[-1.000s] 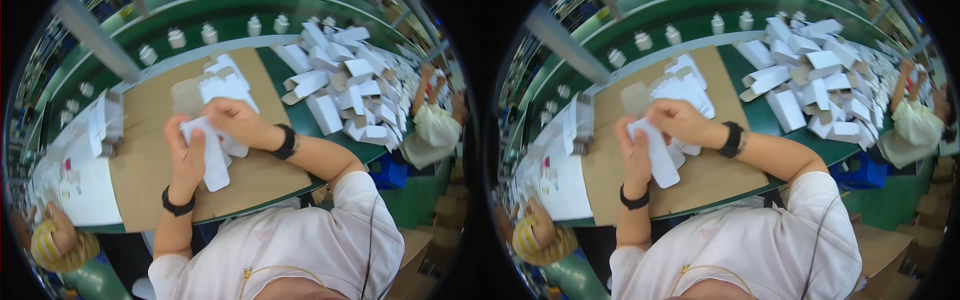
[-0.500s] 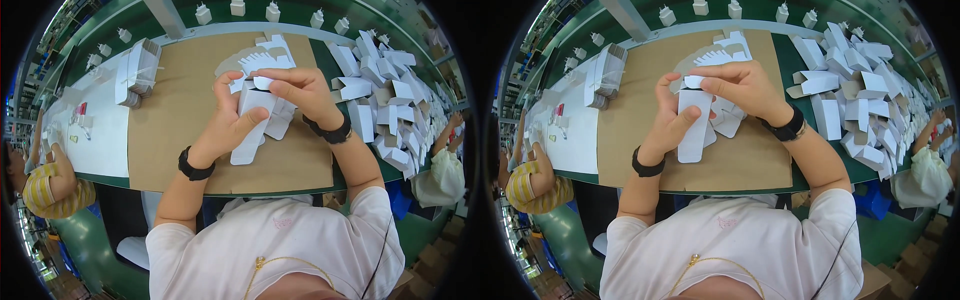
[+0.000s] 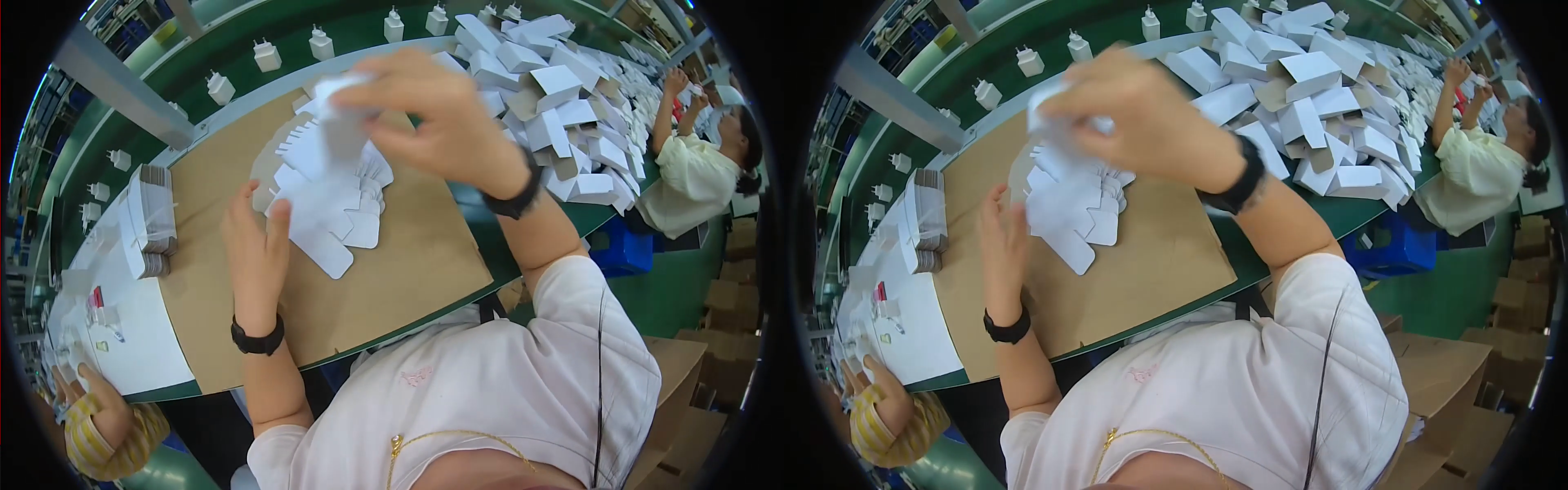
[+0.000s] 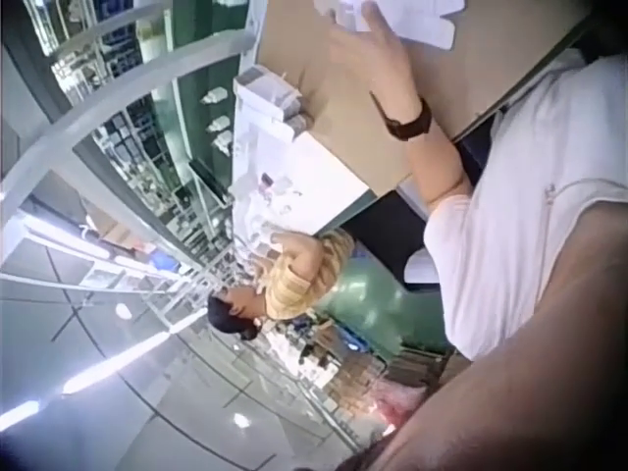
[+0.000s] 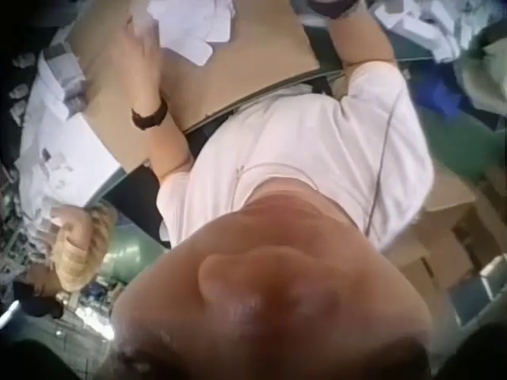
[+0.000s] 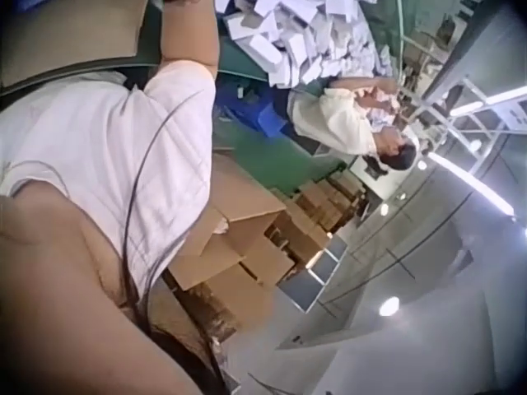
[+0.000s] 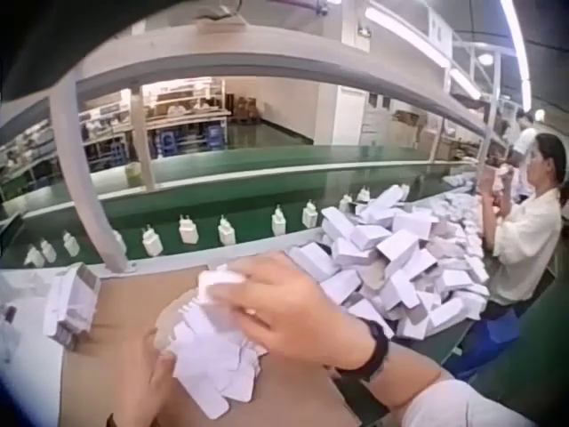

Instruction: The person picks up flat cardboard boxes from a stack, folds them by hand into a rectangular shape, and places the assembled boxes onto a pile on the table.

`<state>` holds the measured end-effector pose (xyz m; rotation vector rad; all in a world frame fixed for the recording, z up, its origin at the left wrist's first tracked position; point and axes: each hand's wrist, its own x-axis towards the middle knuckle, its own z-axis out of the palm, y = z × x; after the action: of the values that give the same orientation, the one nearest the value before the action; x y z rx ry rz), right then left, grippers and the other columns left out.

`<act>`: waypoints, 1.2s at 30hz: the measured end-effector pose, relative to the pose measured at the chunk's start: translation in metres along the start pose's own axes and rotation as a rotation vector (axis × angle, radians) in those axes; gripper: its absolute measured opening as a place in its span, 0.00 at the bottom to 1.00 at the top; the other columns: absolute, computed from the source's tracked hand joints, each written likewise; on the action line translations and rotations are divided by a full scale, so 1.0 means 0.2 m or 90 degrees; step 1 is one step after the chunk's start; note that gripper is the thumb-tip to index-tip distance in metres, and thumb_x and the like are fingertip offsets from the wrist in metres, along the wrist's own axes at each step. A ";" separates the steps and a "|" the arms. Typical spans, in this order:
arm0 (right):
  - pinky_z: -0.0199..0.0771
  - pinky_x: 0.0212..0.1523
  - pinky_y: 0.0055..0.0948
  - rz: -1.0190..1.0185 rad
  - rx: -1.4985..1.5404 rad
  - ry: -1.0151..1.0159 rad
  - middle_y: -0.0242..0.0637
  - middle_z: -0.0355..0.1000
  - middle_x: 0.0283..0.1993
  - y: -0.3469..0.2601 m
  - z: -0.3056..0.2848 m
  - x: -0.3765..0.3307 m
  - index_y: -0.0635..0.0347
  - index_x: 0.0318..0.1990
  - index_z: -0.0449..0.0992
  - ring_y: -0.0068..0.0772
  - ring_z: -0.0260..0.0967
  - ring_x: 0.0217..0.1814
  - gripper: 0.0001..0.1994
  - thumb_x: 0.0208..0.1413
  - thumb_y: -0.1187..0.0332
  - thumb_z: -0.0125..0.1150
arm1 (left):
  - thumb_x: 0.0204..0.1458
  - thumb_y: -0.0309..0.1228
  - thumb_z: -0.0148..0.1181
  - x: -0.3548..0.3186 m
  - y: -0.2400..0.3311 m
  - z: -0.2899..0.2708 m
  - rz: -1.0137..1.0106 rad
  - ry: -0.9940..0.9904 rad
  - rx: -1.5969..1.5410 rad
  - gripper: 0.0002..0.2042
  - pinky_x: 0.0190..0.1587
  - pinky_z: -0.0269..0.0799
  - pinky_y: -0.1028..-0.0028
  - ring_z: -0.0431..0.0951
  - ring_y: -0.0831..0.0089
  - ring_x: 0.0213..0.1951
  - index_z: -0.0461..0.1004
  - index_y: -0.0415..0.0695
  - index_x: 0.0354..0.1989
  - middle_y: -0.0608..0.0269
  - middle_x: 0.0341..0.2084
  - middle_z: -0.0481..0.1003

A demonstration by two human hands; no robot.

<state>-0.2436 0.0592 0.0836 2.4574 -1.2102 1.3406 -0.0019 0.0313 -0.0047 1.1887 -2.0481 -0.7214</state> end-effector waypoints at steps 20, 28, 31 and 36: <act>0.64 0.44 0.36 0.154 -0.082 -0.288 0.44 0.70 0.34 -0.03 0.43 -0.22 0.58 0.48 0.70 0.46 0.62 0.39 0.21 0.43 0.69 0.62 | 0.34 0.38 0.67 -0.01 -0.08 0.04 -0.116 -0.030 0.255 0.23 0.38 0.66 0.64 0.71 0.52 0.35 0.70 0.32 0.34 0.43 0.28 0.73; 0.66 0.41 0.30 0.145 0.120 -0.191 0.43 0.71 0.38 -0.08 0.47 -0.18 0.57 0.48 0.70 0.42 0.64 0.37 0.19 0.45 0.75 0.58 | 0.33 0.31 0.69 0.01 -0.03 0.02 -0.001 0.010 0.032 0.18 0.36 0.66 0.67 0.69 0.58 0.33 0.69 0.37 0.29 0.50 0.27 0.69; 0.66 0.41 0.25 0.149 0.120 -0.210 0.39 0.71 0.38 -0.04 0.44 -0.19 0.58 0.48 0.69 0.34 0.66 0.36 0.16 0.49 0.76 0.56 | 0.36 0.31 0.68 0.00 0.03 0.04 -0.023 0.056 -0.126 0.16 0.33 0.67 0.72 0.70 0.66 0.32 0.69 0.37 0.30 0.54 0.26 0.69; 0.64 0.42 0.20 0.346 0.616 0.010 0.31 0.69 0.42 -0.06 0.36 -0.12 0.59 0.43 0.72 0.21 0.64 0.42 0.09 0.55 0.75 0.52 | 0.48 0.32 0.60 -0.02 0.11 0.04 -0.175 0.004 -0.538 0.09 0.25 0.65 0.75 0.69 0.76 0.27 0.69 0.39 0.28 0.61 0.21 0.67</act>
<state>-0.1940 0.0518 0.0245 2.7088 -1.5471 2.5907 -0.0176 0.0462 0.0056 0.9436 -1.3173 -1.5117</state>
